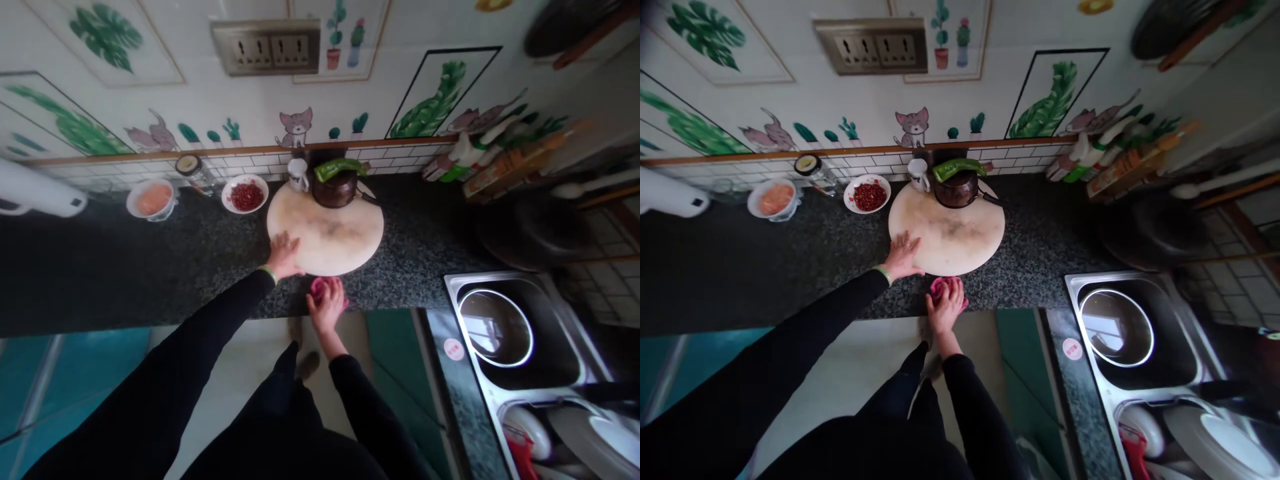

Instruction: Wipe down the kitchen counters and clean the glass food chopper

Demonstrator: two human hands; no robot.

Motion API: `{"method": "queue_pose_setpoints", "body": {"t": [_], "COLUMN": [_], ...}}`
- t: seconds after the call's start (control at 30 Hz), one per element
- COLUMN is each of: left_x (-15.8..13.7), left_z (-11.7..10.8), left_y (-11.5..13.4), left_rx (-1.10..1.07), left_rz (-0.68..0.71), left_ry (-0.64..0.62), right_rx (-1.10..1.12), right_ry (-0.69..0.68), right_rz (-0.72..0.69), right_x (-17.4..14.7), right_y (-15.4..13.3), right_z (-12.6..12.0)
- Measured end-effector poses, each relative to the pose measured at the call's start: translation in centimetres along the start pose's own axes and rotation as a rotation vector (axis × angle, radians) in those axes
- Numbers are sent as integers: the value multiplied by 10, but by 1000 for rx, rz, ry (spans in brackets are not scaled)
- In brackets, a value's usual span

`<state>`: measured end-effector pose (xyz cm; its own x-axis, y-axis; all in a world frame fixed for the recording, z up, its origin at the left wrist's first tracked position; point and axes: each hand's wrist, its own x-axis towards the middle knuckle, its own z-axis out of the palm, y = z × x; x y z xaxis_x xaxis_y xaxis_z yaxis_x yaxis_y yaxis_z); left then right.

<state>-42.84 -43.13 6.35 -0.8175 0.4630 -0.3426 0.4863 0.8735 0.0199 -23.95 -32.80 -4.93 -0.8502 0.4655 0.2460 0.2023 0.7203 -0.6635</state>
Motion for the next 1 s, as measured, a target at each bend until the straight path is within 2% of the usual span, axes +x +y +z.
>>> {"method": "queue_pose_setpoints", "body": {"t": [0.07, 0.13, 0.2, 0.27, 0.33, 0.43, 0.5, 0.53, 0.6, 0.7, 0.8, 0.87, 0.93, 1.0], "left_x": [-1, -2, -2, -1, 0, -1, -1, -1, 1, 5, 9, 5, -6, -23], "left_z": [-2, -3, -4, -4, -5, -5, -5, -5, -4, -5, -3, 3, 17, 37], "left_y": [1, 2, 3, 3, 3, 2, 2, 2, 1, -5, -14, -16, -10, 6], "left_rx": [31, 60, 86, 104, 116, 126, 128, 130, 136, 136, 112, 75, 22, -31], "left_rz": [-9, -17, -28, -34, -30, -18, -12, -6, 15, 60, 90, 100, 146, 305], "left_ry": [4, 11, 6, -2, -1, 8, 9, 10, 19, 52, 95, 141, 233, 357], "right_rx": [62, 132, 199, 239, 218, 93, 31, 15, 11, 65, 170, 267, 376, 469], "right_ry": [-81, -174, -219, -196, -110, 120, 298, 382, 512, 595, 593, 569, 538, 539], "right_rz": [-56, -157, -255, -316, -309, -163, -30, 37, 156, 277, 370, 400, 373, 354], "right_x": [-8, -11, -10, -4, 8, 32, 45, 48, 45, 22, -12, -39, -68, -93], "right_y": [-22, -29, -17, 13, 54, 116, 138, 139, 122, 59, -14, -53, -79, -88], "right_z": [9, 8, -2, -20, -44, -73, -79, -76, -59, -18, 25, 49, 68, 80]}}
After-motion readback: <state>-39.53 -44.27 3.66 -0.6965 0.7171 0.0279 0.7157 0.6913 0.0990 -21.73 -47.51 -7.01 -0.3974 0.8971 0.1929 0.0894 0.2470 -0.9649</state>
